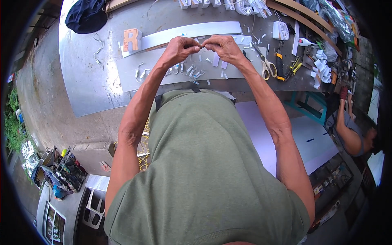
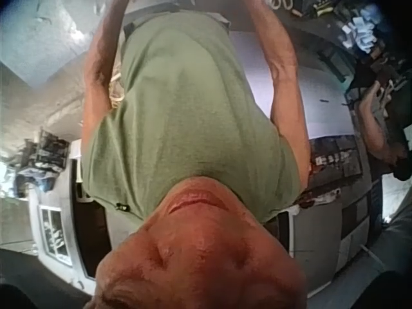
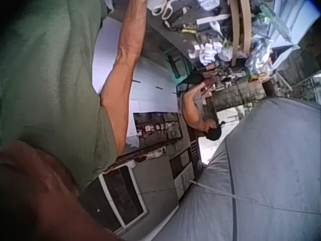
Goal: Wiring and applying electrical tape to the back of LED channel letters for signage.
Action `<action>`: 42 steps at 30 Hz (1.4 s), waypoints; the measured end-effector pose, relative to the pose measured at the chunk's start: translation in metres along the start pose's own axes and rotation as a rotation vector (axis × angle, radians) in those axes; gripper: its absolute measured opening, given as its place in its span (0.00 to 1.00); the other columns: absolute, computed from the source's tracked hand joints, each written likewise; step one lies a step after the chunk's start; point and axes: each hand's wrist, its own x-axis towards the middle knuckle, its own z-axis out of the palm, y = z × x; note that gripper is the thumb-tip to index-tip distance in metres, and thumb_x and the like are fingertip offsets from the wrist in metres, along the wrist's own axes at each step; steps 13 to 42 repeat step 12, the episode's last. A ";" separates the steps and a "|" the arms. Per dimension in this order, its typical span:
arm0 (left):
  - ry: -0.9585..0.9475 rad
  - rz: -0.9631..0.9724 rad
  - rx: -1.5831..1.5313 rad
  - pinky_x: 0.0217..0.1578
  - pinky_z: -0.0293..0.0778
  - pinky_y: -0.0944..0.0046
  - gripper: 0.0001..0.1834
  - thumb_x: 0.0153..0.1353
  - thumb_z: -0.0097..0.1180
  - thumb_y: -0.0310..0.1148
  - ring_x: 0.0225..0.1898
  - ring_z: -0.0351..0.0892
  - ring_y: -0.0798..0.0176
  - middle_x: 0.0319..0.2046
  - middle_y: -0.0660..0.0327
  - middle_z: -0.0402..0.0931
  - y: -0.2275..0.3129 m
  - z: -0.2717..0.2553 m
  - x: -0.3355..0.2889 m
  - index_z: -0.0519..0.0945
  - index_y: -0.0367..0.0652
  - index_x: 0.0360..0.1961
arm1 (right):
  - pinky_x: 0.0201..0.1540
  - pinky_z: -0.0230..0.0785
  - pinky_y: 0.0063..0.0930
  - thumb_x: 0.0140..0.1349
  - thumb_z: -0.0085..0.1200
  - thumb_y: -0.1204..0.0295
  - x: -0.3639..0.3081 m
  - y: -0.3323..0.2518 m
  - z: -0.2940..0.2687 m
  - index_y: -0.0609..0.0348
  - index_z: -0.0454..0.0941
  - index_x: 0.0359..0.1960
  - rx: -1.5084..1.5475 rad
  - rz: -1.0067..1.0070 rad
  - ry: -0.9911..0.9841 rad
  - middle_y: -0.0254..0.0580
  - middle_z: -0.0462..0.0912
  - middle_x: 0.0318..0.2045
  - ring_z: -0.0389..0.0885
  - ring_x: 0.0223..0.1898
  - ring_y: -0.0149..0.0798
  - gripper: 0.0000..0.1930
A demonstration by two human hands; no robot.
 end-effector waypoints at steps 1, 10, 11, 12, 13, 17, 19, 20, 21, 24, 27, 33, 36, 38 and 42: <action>-0.008 0.008 -0.016 0.37 0.74 0.64 0.15 0.62 0.67 0.38 0.33 0.77 0.70 0.32 0.63 0.86 0.000 0.000 0.001 0.88 0.40 0.46 | 0.40 0.77 0.31 0.63 0.61 0.73 0.000 0.000 -0.003 0.60 0.87 0.42 0.035 0.075 -0.024 0.42 0.88 0.33 0.86 0.34 0.37 0.08; 0.089 0.074 0.079 0.48 0.79 0.61 0.14 0.63 0.64 0.30 0.43 0.86 0.60 0.42 0.53 0.87 -0.017 0.011 -0.003 0.87 0.41 0.49 | 0.47 0.79 0.32 0.66 0.56 0.76 -0.027 0.006 -0.014 0.58 0.86 0.47 -0.051 0.065 0.259 0.42 0.88 0.41 0.87 0.42 0.38 0.11; 0.114 0.071 0.055 0.49 0.80 0.60 0.14 0.61 0.64 0.28 0.44 0.87 0.55 0.43 0.49 0.87 -0.022 0.011 -0.004 0.87 0.40 0.48 | 0.48 0.79 0.32 0.66 0.55 0.77 -0.033 0.003 -0.019 0.58 0.86 0.48 0.005 0.139 0.362 0.43 0.88 0.42 0.87 0.43 0.39 0.11; 0.108 0.075 0.051 0.49 0.80 0.60 0.14 0.61 0.64 0.28 0.44 0.87 0.55 0.43 0.49 0.87 -0.021 0.014 -0.001 0.87 0.40 0.48 | 0.53 0.78 0.33 0.66 0.54 0.78 -0.041 -0.003 -0.026 0.58 0.86 0.48 0.061 0.233 0.416 0.43 0.88 0.42 0.86 0.48 0.42 0.12; 0.108 0.075 0.051 0.49 0.80 0.60 0.14 0.61 0.64 0.28 0.44 0.87 0.55 0.43 0.49 0.87 -0.021 0.014 -0.001 0.87 0.40 0.48 | 0.53 0.78 0.33 0.66 0.54 0.78 -0.041 -0.003 -0.026 0.58 0.86 0.48 0.061 0.233 0.416 0.43 0.88 0.42 0.86 0.48 0.42 0.12; 0.108 0.075 0.051 0.49 0.80 0.60 0.14 0.61 0.64 0.28 0.44 0.87 0.55 0.43 0.49 0.87 -0.021 0.014 -0.001 0.87 0.40 0.48 | 0.53 0.78 0.33 0.66 0.54 0.78 -0.041 -0.003 -0.026 0.58 0.86 0.48 0.061 0.233 0.416 0.43 0.88 0.42 0.86 0.48 0.42 0.12; 0.108 0.075 0.051 0.49 0.80 0.60 0.14 0.61 0.64 0.28 0.44 0.87 0.55 0.43 0.49 0.87 -0.021 0.014 -0.001 0.87 0.40 0.48 | 0.53 0.78 0.33 0.66 0.54 0.78 -0.041 -0.003 -0.026 0.58 0.86 0.48 0.061 0.233 0.416 0.43 0.88 0.42 0.86 0.48 0.42 0.12; 0.108 0.075 0.051 0.49 0.80 0.60 0.14 0.61 0.64 0.28 0.44 0.87 0.55 0.43 0.49 0.87 -0.021 0.014 -0.001 0.87 0.40 0.48 | 0.53 0.78 0.33 0.66 0.54 0.78 -0.041 -0.003 -0.026 0.58 0.86 0.48 0.061 0.233 0.416 0.43 0.88 0.42 0.86 0.48 0.42 0.12; 0.108 0.075 0.051 0.49 0.80 0.60 0.14 0.61 0.64 0.28 0.44 0.87 0.55 0.43 0.49 0.87 -0.021 0.014 -0.001 0.87 0.40 0.48 | 0.53 0.78 0.33 0.66 0.54 0.78 -0.041 -0.003 -0.026 0.58 0.86 0.48 0.061 0.233 0.416 0.43 0.88 0.42 0.86 0.48 0.42 0.12; 0.108 0.075 0.051 0.49 0.80 0.60 0.14 0.61 0.64 0.28 0.44 0.87 0.55 0.43 0.49 0.87 -0.021 0.014 -0.001 0.87 0.40 0.48 | 0.53 0.78 0.33 0.66 0.54 0.78 -0.041 -0.003 -0.026 0.58 0.86 0.48 0.061 0.233 0.416 0.43 0.88 0.42 0.86 0.48 0.42 0.12; 0.108 0.075 0.051 0.49 0.80 0.60 0.14 0.61 0.64 0.28 0.44 0.87 0.55 0.43 0.49 0.87 -0.021 0.014 -0.001 0.87 0.40 0.48 | 0.53 0.78 0.33 0.66 0.54 0.78 -0.041 -0.003 -0.026 0.58 0.86 0.48 0.061 0.233 0.416 0.43 0.88 0.42 0.86 0.48 0.42 0.12; 0.108 0.075 0.051 0.49 0.80 0.60 0.14 0.61 0.64 0.28 0.44 0.87 0.55 0.43 0.49 0.87 -0.021 0.014 -0.001 0.87 0.40 0.48 | 0.53 0.78 0.33 0.66 0.54 0.78 -0.041 -0.003 -0.026 0.58 0.86 0.48 0.061 0.233 0.416 0.43 0.88 0.42 0.86 0.48 0.42 0.12; 0.108 0.075 0.051 0.49 0.80 0.60 0.14 0.61 0.64 0.28 0.44 0.87 0.55 0.43 0.49 0.87 -0.021 0.014 -0.001 0.87 0.40 0.48 | 0.53 0.78 0.33 0.66 0.54 0.78 -0.041 -0.003 -0.026 0.58 0.86 0.48 0.061 0.233 0.416 0.43 0.88 0.42 0.86 0.48 0.42 0.12; 0.108 0.075 0.051 0.49 0.80 0.60 0.14 0.61 0.64 0.28 0.44 0.87 0.55 0.43 0.49 0.87 -0.021 0.014 -0.001 0.87 0.40 0.48 | 0.53 0.78 0.33 0.66 0.54 0.78 -0.041 -0.003 -0.026 0.58 0.86 0.48 0.061 0.233 0.416 0.43 0.88 0.42 0.86 0.48 0.42 0.12; 0.108 0.075 0.051 0.49 0.80 0.60 0.14 0.61 0.64 0.28 0.44 0.87 0.55 0.43 0.49 0.87 -0.021 0.014 -0.001 0.87 0.40 0.48 | 0.53 0.78 0.33 0.66 0.54 0.78 -0.041 -0.003 -0.026 0.58 0.86 0.48 0.061 0.233 0.416 0.43 0.88 0.42 0.86 0.48 0.42 0.12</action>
